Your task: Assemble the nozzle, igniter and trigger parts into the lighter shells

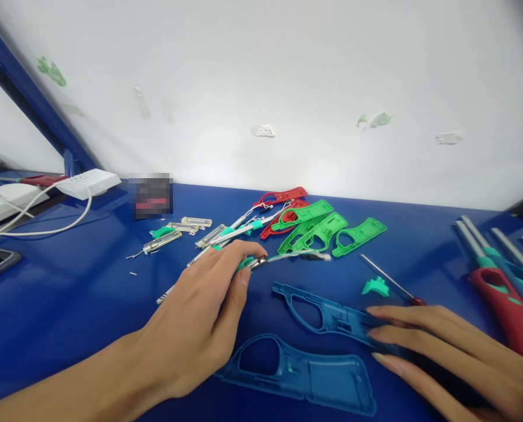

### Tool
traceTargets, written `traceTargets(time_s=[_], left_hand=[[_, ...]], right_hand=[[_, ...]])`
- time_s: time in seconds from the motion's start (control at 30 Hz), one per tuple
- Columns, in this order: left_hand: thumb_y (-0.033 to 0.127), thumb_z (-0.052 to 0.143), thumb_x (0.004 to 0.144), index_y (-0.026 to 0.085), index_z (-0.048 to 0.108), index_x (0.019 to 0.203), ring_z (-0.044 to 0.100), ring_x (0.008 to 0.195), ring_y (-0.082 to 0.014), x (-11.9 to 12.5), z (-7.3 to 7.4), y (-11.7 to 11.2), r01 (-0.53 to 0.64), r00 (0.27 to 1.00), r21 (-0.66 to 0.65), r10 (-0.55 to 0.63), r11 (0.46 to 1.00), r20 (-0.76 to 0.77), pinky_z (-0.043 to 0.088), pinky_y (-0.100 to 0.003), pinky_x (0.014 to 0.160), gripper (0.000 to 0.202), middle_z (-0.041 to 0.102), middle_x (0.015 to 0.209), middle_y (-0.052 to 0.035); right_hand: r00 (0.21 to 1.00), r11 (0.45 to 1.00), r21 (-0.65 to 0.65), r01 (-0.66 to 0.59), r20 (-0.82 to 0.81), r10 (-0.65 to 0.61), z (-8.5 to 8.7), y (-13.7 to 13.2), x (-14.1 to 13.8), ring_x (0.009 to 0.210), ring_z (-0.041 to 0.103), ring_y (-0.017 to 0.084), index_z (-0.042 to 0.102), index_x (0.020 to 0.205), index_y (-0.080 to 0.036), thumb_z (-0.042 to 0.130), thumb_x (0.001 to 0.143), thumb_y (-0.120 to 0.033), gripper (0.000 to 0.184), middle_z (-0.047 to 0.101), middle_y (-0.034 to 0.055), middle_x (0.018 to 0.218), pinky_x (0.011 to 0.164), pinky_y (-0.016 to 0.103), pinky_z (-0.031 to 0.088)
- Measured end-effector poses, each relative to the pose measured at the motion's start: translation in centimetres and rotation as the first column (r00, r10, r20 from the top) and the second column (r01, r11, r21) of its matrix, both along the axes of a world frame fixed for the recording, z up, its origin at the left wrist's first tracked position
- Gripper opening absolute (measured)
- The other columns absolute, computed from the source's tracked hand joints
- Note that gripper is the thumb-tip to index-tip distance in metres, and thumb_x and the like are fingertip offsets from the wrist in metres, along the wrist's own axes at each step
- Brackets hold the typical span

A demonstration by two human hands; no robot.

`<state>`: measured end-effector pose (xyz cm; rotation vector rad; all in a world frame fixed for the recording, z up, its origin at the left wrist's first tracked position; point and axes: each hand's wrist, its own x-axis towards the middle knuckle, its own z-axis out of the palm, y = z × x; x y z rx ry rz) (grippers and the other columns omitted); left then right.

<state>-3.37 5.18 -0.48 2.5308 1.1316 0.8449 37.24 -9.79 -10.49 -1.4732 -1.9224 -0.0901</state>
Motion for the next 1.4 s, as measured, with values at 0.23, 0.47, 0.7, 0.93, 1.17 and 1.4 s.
traceTargets(time_s=[0.23,0.47,0.7,0.93,1.17,1.4], left_hand=[[0.022,0.048,0.131,0.037,0.065,0.153,0.092,0.113,-0.0149,-0.2,-0.1,-0.3,0.231,0.972,-0.061,-0.229,0.971,0.046,0.072,-0.024,0.107,0.031,0.092,0.133,0.0062],[0.022,0.058,0.127,0.036,0.068,0.14,0.088,0.093,-0.014,0.5,-0.3,-0.5,0.259,0.964,-0.081,-0.251,0.963,0.091,0.073,-0.024,0.093,0.021,0.089,0.116,0.0079],[0.022,0.056,0.132,0.042,0.062,0.153,0.091,0.101,-0.0165,0.1,-0.9,-0.9,0.355,0.933,-0.017,-0.353,0.935,0.073,0.072,-0.026,0.092,0.029,0.092,0.124,0.0087],[0.022,0.061,0.134,0.039,0.069,0.147,0.091,0.107,-0.0134,1.4,0.4,0.0,0.389,0.916,-0.018,-0.385,0.921,0.109,0.071,-0.022,0.1,0.023,0.092,0.127,0.0086],[0.023,0.061,0.134,0.03,0.076,0.145,0.092,0.112,-0.0175,2.5,0.1,2.3,0.427,0.901,0.106,-0.432,0.898,0.036,0.07,-0.027,0.095,0.019,0.095,0.128,0.0016],[0.019,0.064,0.133,0.025,0.079,0.133,0.091,0.101,-0.0194,2.0,-1.1,3.2,0.448,0.889,0.137,-0.456,0.883,0.033,0.071,-0.031,0.086,0.017,0.094,0.118,0.0011]], right_hand=[[0.999,0.999,0.016,0.039,-0.035,-0.038,-0.1,-1.2,0.1,0.138,0.088,0.046,0.083,0.134,-0.034,0.093,0.113,-0.078,0.049,0.085,0.0103,0.139,0.107,0.057,0.083],[0.994,0.99,0.106,0.096,-0.066,-0.089,2.8,0.5,-3.1,0.112,0.086,0.03,0.071,0.12,-0.031,0.087,0.122,-0.059,0.032,0.08,0.0066,0.137,0.097,0.043,0.076],[0.996,0.997,0.072,0.035,0.084,-0.041,2.7,-0.3,-3.2,0.142,0.087,0.035,0.074,0.174,-0.033,0.07,0.13,-0.055,0.049,0.084,0.0073,0.163,0.108,0.04,0.08],[0.992,0.988,0.151,-0.015,0.127,-0.004,5.4,1.7,-7.0,0.104,0.097,0.03,0.082,0.16,-0.038,0.07,0.133,-0.054,0.033,0.096,-0.0009,0.132,0.104,0.042,0.084],[0.999,0.989,0.145,-0.009,0.055,0.001,7.6,3.5,-8.0,0.088,0.094,0.02,0.081,0.14,-0.038,0.071,0.136,-0.043,0.012,0.094,-0.0079,0.118,0.1,0.03,0.081],[0.998,0.994,0.107,-0.013,0.065,0.006,6.9,2.6,-8.1,0.082,0.09,0.016,0.078,0.13,-0.037,0.071,0.138,-0.046,0.014,0.091,-0.0102,0.11,0.088,0.023,0.078]])
